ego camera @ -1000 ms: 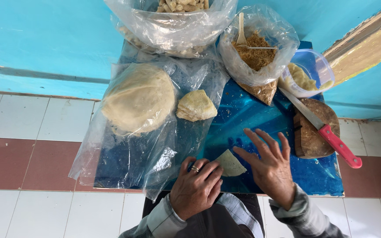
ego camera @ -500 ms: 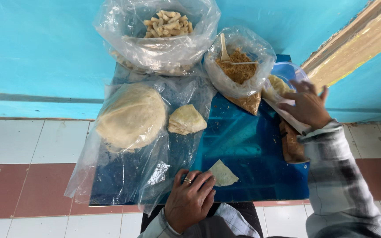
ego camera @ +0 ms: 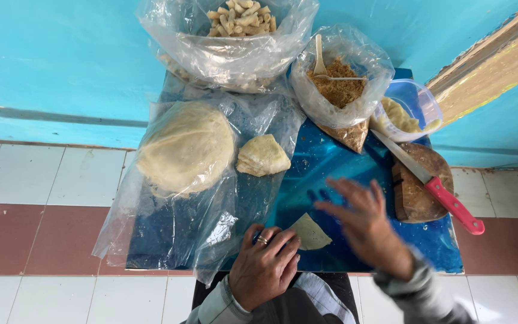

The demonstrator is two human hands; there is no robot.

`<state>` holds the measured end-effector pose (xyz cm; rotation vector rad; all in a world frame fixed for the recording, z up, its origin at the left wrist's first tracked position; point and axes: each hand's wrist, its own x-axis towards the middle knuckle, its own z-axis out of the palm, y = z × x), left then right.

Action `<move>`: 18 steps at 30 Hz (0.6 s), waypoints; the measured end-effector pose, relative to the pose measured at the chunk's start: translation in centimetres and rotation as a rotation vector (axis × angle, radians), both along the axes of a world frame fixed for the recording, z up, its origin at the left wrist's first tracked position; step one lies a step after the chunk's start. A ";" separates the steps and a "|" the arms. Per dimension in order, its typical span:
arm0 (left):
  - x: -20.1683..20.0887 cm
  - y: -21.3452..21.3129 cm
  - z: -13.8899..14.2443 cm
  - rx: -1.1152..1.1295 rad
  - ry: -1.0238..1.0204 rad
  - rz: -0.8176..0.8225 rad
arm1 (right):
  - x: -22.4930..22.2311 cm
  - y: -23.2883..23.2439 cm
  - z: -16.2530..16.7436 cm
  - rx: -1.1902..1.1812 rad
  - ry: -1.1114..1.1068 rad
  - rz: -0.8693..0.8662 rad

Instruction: The person places a spoonful of brown filling onto a thin dough wrapper and folds the wrapper over the filling, pressing the edges to seal it. Finished folded pastries are stacked in a plastic-lined bowl beside the work board, and the person repeats the folding cycle with new wrappers.

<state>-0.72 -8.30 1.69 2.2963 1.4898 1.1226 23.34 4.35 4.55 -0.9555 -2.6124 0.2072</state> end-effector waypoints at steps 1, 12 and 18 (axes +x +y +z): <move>0.0 0.0 0.0 -0.006 0.004 0.000 | -1.0 -1.8 -0.7 0.052 -0.027 -0.028; 0.1 0.0 -0.5 -0.011 0.007 0.001 | -1.7 -3.6 -1.0 0.317 -0.117 -0.103; 0.1 0.0 -0.7 -0.015 0.014 0.002 | -1.9 -3.5 -1.9 0.324 -0.188 -0.046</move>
